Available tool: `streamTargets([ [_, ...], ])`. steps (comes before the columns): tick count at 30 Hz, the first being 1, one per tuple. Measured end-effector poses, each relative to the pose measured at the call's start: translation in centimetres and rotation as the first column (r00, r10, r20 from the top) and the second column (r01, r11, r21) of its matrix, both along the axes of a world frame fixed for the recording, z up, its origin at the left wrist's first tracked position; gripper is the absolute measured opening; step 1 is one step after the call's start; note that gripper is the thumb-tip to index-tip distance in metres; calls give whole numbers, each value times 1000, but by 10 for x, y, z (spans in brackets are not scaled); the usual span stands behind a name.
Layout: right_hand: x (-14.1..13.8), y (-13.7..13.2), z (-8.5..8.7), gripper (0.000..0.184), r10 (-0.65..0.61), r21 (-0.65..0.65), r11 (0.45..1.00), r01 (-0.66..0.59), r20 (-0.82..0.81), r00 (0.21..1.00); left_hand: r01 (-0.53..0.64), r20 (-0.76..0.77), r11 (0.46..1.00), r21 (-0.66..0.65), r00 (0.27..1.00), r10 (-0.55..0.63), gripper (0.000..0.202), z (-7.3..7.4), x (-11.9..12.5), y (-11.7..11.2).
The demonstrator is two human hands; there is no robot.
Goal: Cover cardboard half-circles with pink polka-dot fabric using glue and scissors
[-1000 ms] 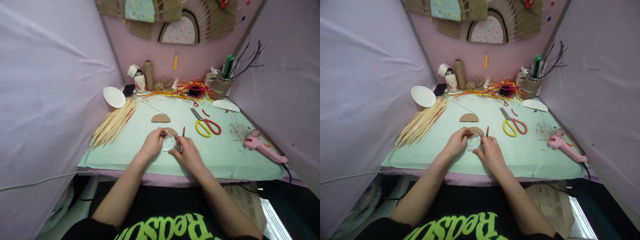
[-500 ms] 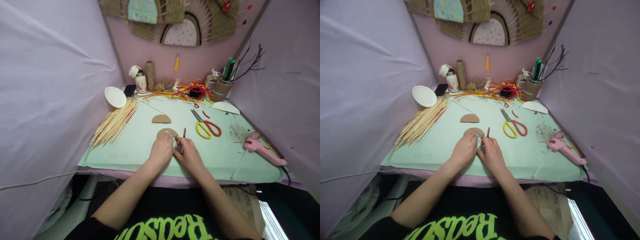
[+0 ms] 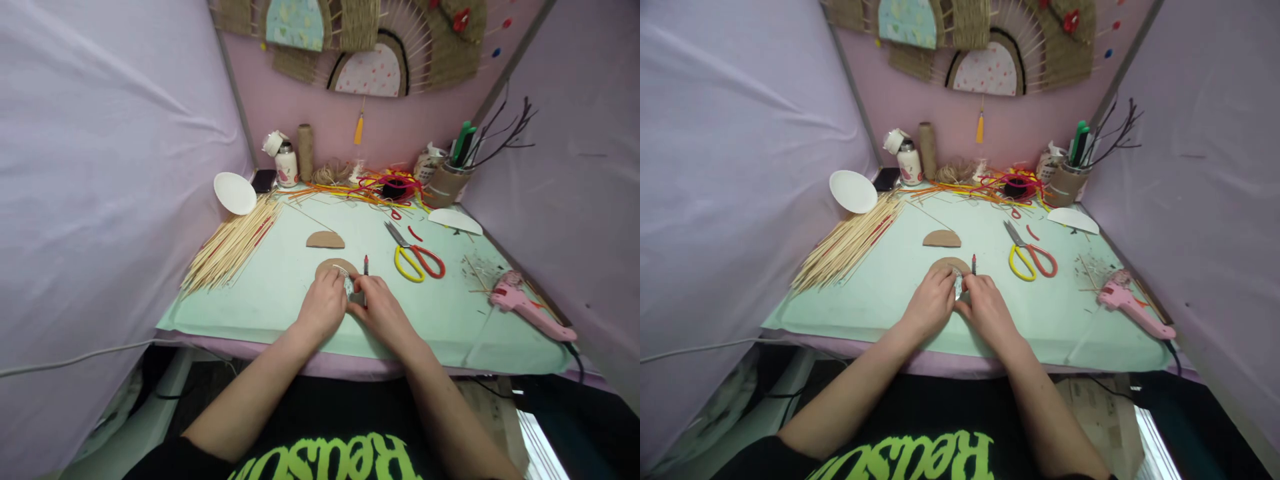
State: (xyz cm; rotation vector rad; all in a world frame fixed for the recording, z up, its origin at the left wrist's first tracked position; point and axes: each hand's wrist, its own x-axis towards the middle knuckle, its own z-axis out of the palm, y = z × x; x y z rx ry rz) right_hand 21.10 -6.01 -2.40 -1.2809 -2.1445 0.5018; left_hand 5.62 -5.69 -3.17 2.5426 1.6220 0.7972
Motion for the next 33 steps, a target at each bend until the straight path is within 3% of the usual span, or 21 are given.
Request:
streamTargets([
  [14, 7, 6, -1, 25, 77, 17, 997, -77, -1, 997, -23, 27, 1000, -15, 999, 24, 33, -2, 1, 0],
  [22, 5, 5, -2, 18, 74, 123, 989, -82, 70, 995, -39, -16, 999, -18, 999, 39, 32, 1, 0, -1],
  [33, 4, 5, -6, 16, 36, 159, 986, -59, 139, 990, -58, -72, 995, -83, 996, 52, 34, 7, 1, -2],
])
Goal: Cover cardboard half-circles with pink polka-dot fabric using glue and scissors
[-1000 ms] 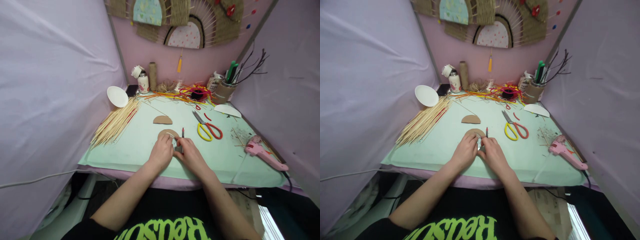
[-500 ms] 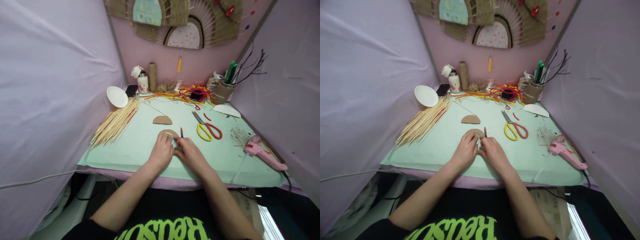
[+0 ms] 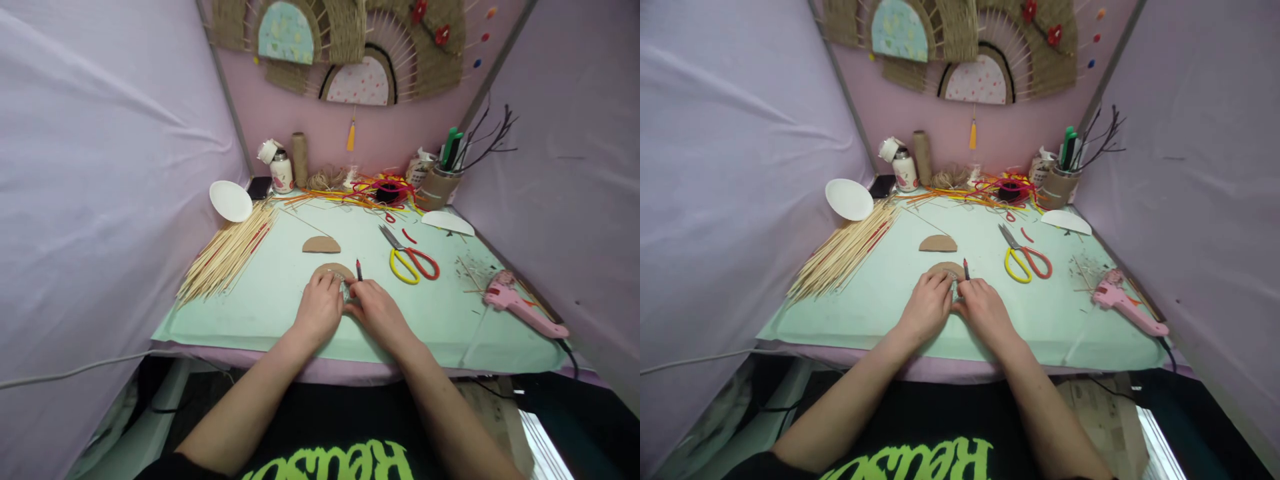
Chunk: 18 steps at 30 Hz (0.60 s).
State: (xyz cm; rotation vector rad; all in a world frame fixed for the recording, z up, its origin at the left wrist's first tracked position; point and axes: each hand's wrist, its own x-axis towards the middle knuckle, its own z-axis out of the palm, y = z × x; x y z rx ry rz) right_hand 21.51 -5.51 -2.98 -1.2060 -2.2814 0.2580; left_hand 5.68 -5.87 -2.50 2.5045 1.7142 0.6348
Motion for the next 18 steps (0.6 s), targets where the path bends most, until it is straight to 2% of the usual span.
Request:
streamTargets([
  [12, 0, -2, 0, 15, -6, 23, 1000, 7, -40, 999, 28, 35, 998, 61, 999, -30, 32, -5, -3, 3],
  [15, 1, -5, -2, 20, -49, 2, 999, 50, -76, 996, 25, 73, 999, 19, 997, -27, 34, -2, -5, 3],
  [18, 3, -6, -3, 24, -103, -27, 995, 100, -93, 990, -18, 125, 998, -62, 992, 26, 48, 3, -6, 3],
])
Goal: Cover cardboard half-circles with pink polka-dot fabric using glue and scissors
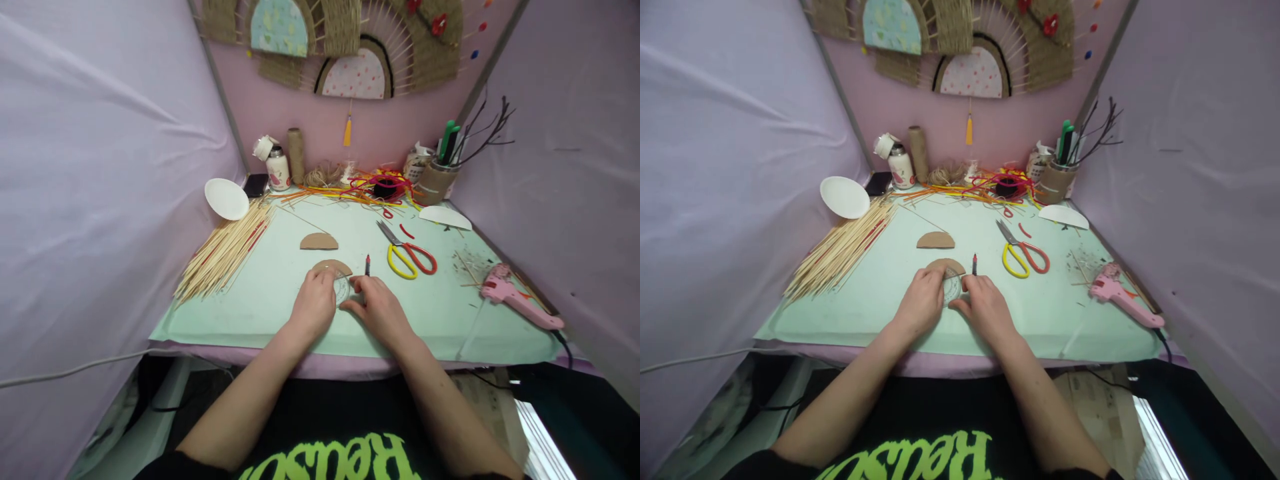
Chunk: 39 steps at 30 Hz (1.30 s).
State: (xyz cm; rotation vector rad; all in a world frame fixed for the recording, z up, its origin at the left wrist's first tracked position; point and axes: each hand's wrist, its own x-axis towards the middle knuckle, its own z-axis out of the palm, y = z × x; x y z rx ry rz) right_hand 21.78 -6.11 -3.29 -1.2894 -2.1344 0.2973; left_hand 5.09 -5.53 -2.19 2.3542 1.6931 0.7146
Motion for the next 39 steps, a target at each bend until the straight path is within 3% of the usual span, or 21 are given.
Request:
streamTargets([
  [6, 0, 0, 1, 24, -16, -29, 999, 16, -16, 1000, -42, 118, 992, -116, 991, 56, 69, 8, -7, 5],
  [13, 0, 2, 2, 26, 57, -1, 998, -57, 12, 998, 41, 227, 971, -237, 974, 15, 61, 14, -20, 19],
  [28, -1, 0, 4, 23, 26, -28, 999, -25, 32, 999, 92, 218, 983, -159, 974, -56, 51, 12, -26, 15],
  [31, -1, 0, 4, 22, 20, -25, 1000, -19, 34, 999, 80, 119, 989, -128, 991, -65, 46, 13, -21, 12],
  [36, -1, 0, 3, 21, 22, -11, 1000, -22, 22, 1000, 103, -216, 993, -51, 970, -111, 32, 13, 2, 0],
  [39, -1, 0, 3, 22, 20, -11, 1000, -20, 23, 1000, 64, -281, 996, -61, 957, -78, 30, 13, 9, -1],
])
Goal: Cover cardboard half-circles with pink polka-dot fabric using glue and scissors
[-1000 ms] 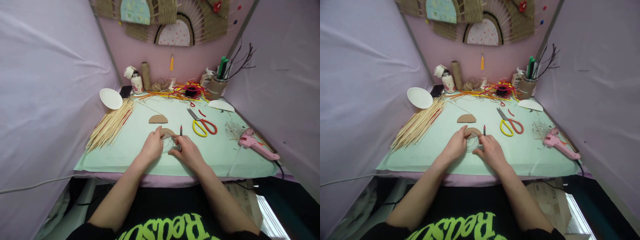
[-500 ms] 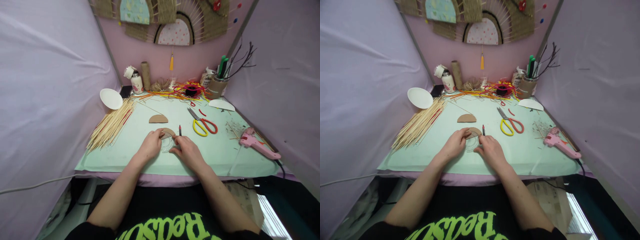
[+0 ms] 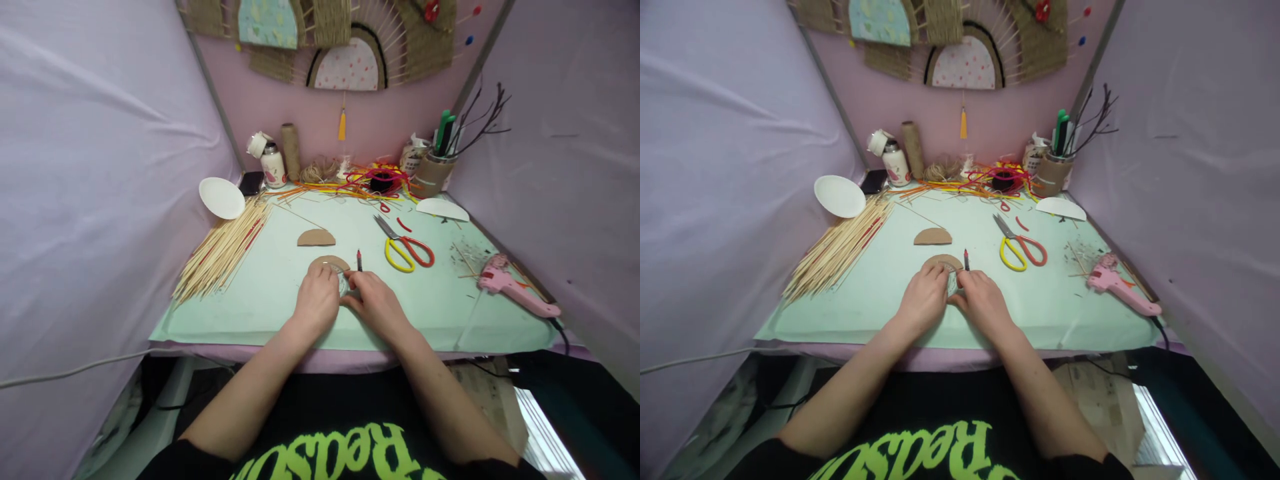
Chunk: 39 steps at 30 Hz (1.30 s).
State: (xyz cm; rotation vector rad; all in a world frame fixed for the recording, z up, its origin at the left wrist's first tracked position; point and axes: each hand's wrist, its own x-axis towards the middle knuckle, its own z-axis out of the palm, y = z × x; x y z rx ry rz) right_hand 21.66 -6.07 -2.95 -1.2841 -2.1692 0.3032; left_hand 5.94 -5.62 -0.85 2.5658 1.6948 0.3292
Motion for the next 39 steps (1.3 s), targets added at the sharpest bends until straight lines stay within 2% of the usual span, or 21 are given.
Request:
streamTargets([
  [2, 0, 0, 0, 24, 4, -4, 1000, -4, 8, 1000, 28, 55, 999, -22, 998, -27, 33, 2, -6, 5],
  [7, 1, 0, 0, 24, 0, -6, 1000, 0, 13, 1000, 166, 289, 974, -152, 950, -116, 46, 15, -40, 29],
  [9, 1, 0, 0, 23, 2, -4, 1000, -2, 9, 1000, 228, 317, 957, -177, 934, -164, 48, 17, -48, 35],
  [12, 1, -1, 0, 24, 3, -9, 1000, -3, 8, 1000, 274, 275, 954, -126, 933, -231, 42, 14, -48, 31],
  [17, 1, -1, 0, 24, 3, -8, 1000, -3, 12, 1000, 269, 199, 963, 34, 942, -270, 36, -1, -39, 15],
  [23, 1, -1, 0, 23, 6, 1, 1000, -6, 0, 1000, 241, 186, 969, 56, 951, -247, 38, -9, -40, 13],
  [32, 1, -1, 0, 22, 5, -2, 1000, -5, 7, 1000, 232, 208, 972, 32, 950, -234, 41, -6, -39, 13],
  [39, 2, -1, 0, 18, 1, -14, 1000, -1, 4, 1000, 249, 277, 965, -86, 936, -217, 42, 10, -42, 22],
])
